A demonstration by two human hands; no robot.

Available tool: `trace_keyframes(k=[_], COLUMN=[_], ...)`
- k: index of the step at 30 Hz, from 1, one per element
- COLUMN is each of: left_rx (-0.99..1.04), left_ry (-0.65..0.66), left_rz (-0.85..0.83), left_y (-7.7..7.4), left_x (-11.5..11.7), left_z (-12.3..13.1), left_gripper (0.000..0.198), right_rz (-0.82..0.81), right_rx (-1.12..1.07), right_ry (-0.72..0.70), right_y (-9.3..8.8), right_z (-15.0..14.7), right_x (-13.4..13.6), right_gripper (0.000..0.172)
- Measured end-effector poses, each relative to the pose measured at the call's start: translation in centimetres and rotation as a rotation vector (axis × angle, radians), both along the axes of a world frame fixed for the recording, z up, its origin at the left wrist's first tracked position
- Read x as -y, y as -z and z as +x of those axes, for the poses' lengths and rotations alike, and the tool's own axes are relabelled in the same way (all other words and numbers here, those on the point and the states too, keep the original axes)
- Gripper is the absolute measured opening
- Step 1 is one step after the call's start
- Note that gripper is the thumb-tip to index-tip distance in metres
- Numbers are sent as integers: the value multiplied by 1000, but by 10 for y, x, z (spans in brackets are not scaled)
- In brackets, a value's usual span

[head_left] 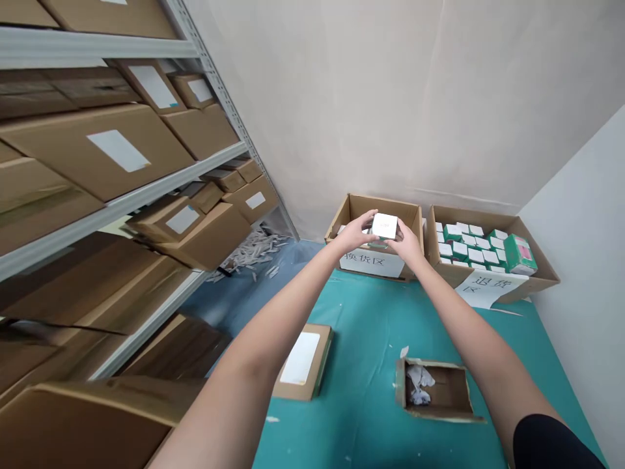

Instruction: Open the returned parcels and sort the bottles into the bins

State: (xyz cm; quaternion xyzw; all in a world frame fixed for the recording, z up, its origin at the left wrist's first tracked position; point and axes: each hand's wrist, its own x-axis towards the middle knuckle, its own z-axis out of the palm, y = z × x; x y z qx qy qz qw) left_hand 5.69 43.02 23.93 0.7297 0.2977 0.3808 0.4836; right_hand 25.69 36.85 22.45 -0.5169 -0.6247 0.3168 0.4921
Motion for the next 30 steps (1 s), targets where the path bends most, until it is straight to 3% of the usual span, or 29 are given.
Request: trace_keyframes(k=[4, 8, 14, 18, 21, 23, 27, 30], left_rx=[15, 27, -37, -382, -521, -570, -534, -369], left_ry=[63, 34, -69, -195, -226, -267, -373, -371], left_rz=[-47, -113, -182, -106, -115, -96, -28, 32], left_y=[26, 66, 136, 163, 162, 153, 123, 98], left_x=[-70, -113, -147, -154, -151, -146, -117, -68], left_z=[13, 22, 27, 33, 40, 43, 42, 37], left_gripper=[91, 95, 96, 77, 58, 51, 48, 47], right_rz=[-23, -78, -236, -407, -474, -491, -453, -253], right_rx=[105, 142, 159, 324, 383, 395, 384, 314], right_ry=[45, 57, 40, -38, -50, -37, 16, 15], right_y=[19, 48, 106, 136, 144, 141, 119, 90], right_z=[7, 12, 7, -1, -5, -4, 15, 45], right_x=[-64, -112, -153, -164, -169, -170, -150, -93], right_gripper=[75, 68, 65, 40, 17, 13, 32, 44])
